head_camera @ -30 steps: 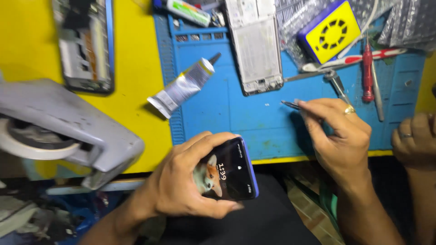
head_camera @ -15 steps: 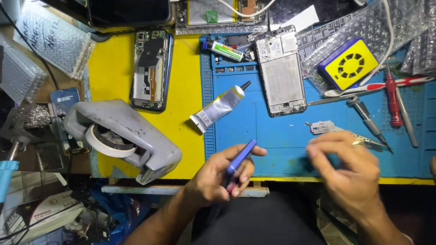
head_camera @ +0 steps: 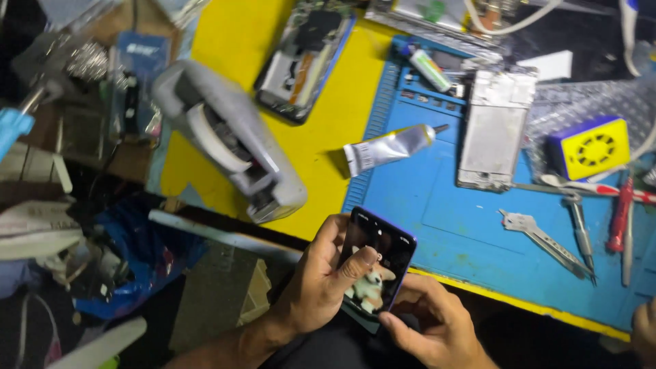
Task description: Applying adhesive tape to the frame of a smartphone during a repair process and testing the screen functionality.
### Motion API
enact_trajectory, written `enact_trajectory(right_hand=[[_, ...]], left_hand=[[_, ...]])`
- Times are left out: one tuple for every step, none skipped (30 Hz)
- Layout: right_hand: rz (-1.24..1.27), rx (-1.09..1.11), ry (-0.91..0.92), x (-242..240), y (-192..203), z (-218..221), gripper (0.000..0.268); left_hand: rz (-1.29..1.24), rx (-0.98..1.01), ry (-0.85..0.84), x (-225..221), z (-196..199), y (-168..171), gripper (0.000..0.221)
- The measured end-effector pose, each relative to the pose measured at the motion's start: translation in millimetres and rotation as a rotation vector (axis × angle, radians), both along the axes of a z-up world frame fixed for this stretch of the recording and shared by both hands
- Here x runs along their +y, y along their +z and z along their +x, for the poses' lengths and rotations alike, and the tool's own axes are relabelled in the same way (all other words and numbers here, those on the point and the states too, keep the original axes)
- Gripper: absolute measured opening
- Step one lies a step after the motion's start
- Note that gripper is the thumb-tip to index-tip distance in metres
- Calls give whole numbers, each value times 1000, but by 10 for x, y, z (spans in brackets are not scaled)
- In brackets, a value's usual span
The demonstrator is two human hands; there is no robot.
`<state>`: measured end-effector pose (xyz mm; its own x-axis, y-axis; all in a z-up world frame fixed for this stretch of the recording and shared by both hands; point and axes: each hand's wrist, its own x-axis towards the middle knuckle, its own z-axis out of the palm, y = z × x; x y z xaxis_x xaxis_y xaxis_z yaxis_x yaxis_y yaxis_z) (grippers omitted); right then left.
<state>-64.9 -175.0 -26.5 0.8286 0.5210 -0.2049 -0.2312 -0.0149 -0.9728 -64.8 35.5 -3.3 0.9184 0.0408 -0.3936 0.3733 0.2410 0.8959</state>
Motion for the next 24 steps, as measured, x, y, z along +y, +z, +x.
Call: enact_trajectory(right_hand=[[-6, -2, 29, 60, 29, 15, 48], [60, -24, 79, 119, 56, 21, 46], [127, -43, 129, 178, 80, 27, 44], [118, -41, 152, 235, 133, 93, 44], [59, -124, 266, 296, 187, 160, 39], [1, -211, 377, 365, 240, 228, 33], [-7, -211, 396, 456, 254, 344, 33], [-35, -325, 412, 552, 268, 454, 24], [-63, -439, 427, 646, 282, 569, 23], [-71, -440, 436, 751, 198, 694, 23], [-34, -500, 373, 853, 113, 825, 22], [1, -559, 306, 952, 29, 959, 22], [-8, -561, 313, 1069, 30, 1076, 22], [-14, -546, 371, 1179, 31, 1189, 31], [-19, -529, 429, 1293, 30, 1304, 43], [-28, -529, 439, 1384, 78, 1358, 43], [-56, -561, 530, 1478, 126, 1413, 43], [-82, -593, 623, 1578, 168, 1467, 44], [-88, -592, 634, 1612, 170, 1480, 44], [-59, -607, 649, 1644, 169, 1488, 39], [-30, -622, 664, 1672, 166, 1499, 34], [-34, -617, 673, 1689, 189, 1473, 34], [-29, -621, 640, 1701, 211, 1451, 25], [-24, -624, 602, 1708, 230, 1423, 15]], left_hand=[[-6, -2, 29, 51, -66, 32, 45], [-5, 29, 61, 98, -134, 60, 41], [-5, 60, 93, 144, -201, 84, 38], [-14, 61, 115, 194, -245, 83, 38], [-80, -24, 161, 242, -286, 82, 32], [-144, -113, 203, 295, -319, 79, 26], [-153, -116, 221, 378, -388, 53, 26], [-154, -124, 220, 464, -451, 26, 27], [-154, -132, 218, 543, -510, -2, 29], [-163, -135, 226, 622, -556, -18, 29], [-213, -116, 228, 697, -595, -35, 24], [-263, -97, 227, 774, -627, -54, 19], [-273, -99, 231, 843, -635, -60, 19], [-262, -81, 222, 905, -645, -67, 24], [-250, -63, 213, 968, -654, -75, 31], [-260, -65, 220, 1018, -638, -44, 31], [-271, -86, 200, 1070, -621, -13, 40], [-278, -108, 182, 1123, -606, 18, 50], [-286, -109, 191, 1159, -604, -1, 50], [-290, -67, 182, 1195, -606, -18, 50], [-294, -25, 171, 1227, -605, -37, 50], [-300, -23, 179, 1245, -606, -56, 50], [-326, 5, 197, 1257, -605, -76, 49], [-349, 34, 210, 1273, -602, -94, 48]])
